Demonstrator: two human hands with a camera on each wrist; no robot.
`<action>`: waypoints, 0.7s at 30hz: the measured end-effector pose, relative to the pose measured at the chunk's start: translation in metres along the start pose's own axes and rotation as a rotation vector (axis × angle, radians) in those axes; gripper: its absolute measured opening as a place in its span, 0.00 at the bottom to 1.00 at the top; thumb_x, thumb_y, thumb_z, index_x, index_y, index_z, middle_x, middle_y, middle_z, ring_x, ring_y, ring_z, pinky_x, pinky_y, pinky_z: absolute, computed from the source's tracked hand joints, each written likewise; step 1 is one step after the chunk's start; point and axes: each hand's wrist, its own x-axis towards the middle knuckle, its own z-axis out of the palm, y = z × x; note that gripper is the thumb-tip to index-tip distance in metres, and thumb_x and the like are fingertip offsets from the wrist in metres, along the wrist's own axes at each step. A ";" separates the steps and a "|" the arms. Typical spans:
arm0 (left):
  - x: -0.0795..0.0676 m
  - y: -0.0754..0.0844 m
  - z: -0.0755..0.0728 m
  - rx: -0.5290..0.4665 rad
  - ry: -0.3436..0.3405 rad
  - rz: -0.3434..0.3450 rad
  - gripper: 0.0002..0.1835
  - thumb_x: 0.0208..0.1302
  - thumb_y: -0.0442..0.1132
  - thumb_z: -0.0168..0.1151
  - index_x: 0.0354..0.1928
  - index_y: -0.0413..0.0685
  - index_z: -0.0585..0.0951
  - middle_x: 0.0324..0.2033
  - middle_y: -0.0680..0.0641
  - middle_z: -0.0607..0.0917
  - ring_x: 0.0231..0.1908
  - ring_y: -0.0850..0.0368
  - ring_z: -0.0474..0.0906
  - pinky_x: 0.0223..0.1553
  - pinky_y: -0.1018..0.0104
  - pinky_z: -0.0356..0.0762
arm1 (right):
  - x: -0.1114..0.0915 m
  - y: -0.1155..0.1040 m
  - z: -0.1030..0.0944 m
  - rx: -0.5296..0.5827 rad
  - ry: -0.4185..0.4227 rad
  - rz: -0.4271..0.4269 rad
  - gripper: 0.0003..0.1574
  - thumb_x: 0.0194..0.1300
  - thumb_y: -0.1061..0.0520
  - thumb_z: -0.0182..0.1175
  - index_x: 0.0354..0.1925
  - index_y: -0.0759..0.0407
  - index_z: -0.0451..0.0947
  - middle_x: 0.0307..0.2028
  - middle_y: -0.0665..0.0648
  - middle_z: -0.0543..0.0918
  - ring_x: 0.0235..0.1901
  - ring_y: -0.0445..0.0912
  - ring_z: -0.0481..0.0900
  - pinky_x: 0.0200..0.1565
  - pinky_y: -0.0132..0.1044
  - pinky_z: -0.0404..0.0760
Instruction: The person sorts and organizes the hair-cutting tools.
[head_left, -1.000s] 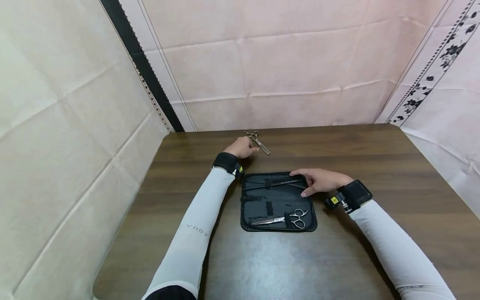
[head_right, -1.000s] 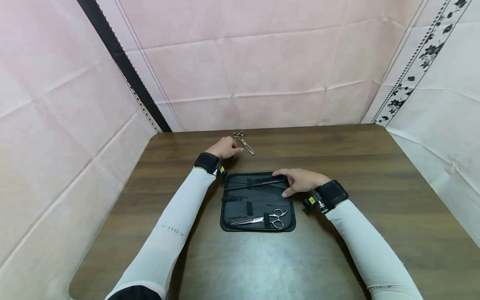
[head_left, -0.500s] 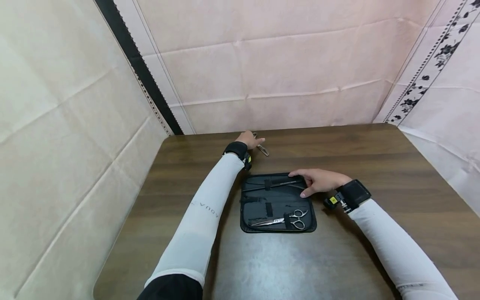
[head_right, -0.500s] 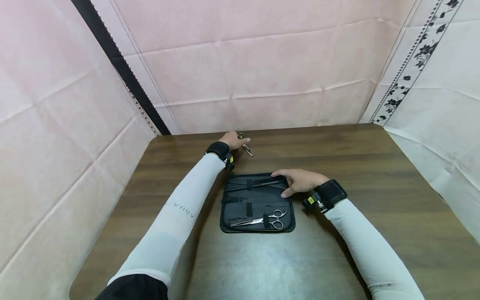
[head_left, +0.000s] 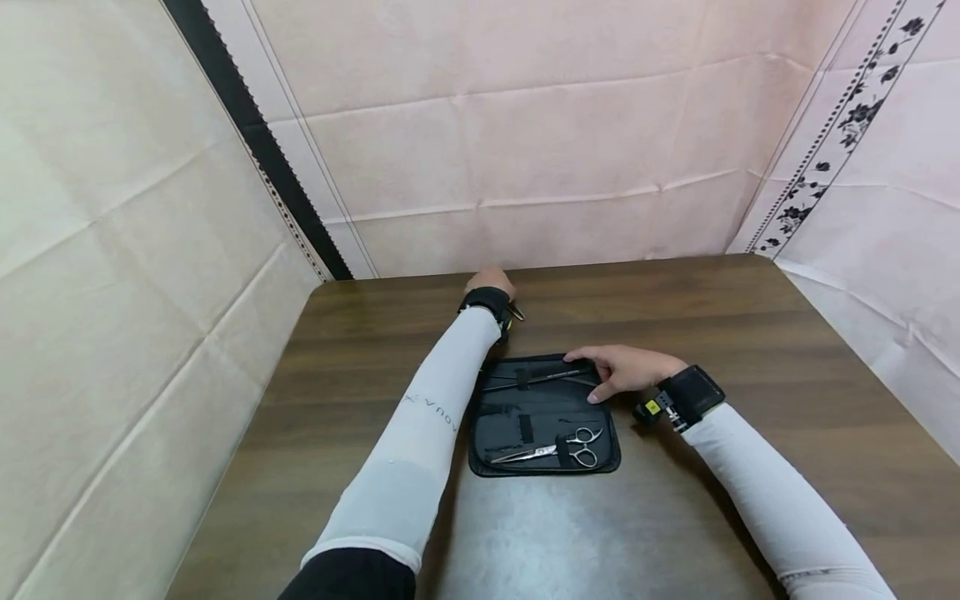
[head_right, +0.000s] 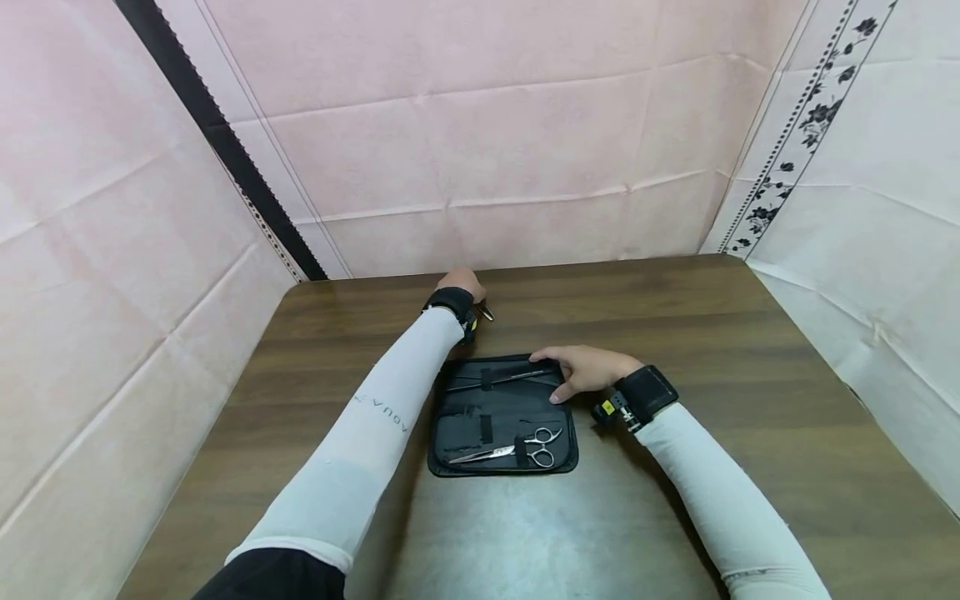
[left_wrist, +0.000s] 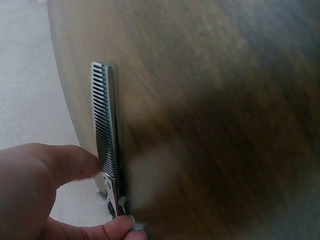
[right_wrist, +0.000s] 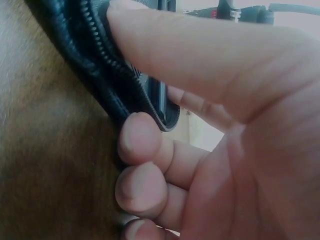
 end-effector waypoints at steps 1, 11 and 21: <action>0.000 -0.001 0.000 -0.005 -0.002 0.001 0.20 0.70 0.53 0.61 0.23 0.50 0.87 0.33 0.46 0.89 0.33 0.49 0.84 0.31 0.56 0.83 | 0.000 0.000 0.000 0.001 0.000 -0.002 0.48 0.64 0.50 0.74 0.76 0.48 0.66 0.24 0.48 0.71 0.25 0.43 0.71 0.32 0.36 0.70; -0.002 -0.012 0.001 -0.060 -0.006 0.013 0.12 0.71 0.45 0.61 0.40 0.43 0.86 0.40 0.42 0.88 0.36 0.47 0.84 0.35 0.54 0.83 | 0.000 -0.002 0.001 0.005 0.003 -0.004 0.48 0.63 0.49 0.75 0.76 0.48 0.66 0.25 0.49 0.71 0.26 0.44 0.71 0.32 0.37 0.70; -0.012 -0.022 -0.009 0.037 -0.075 0.093 0.11 0.75 0.44 0.60 0.39 0.45 0.84 0.32 0.47 0.83 0.27 0.53 0.75 0.29 0.61 0.73 | -0.002 -0.001 0.002 0.009 0.016 -0.011 0.48 0.63 0.50 0.75 0.76 0.49 0.66 0.24 0.48 0.70 0.25 0.44 0.71 0.33 0.37 0.70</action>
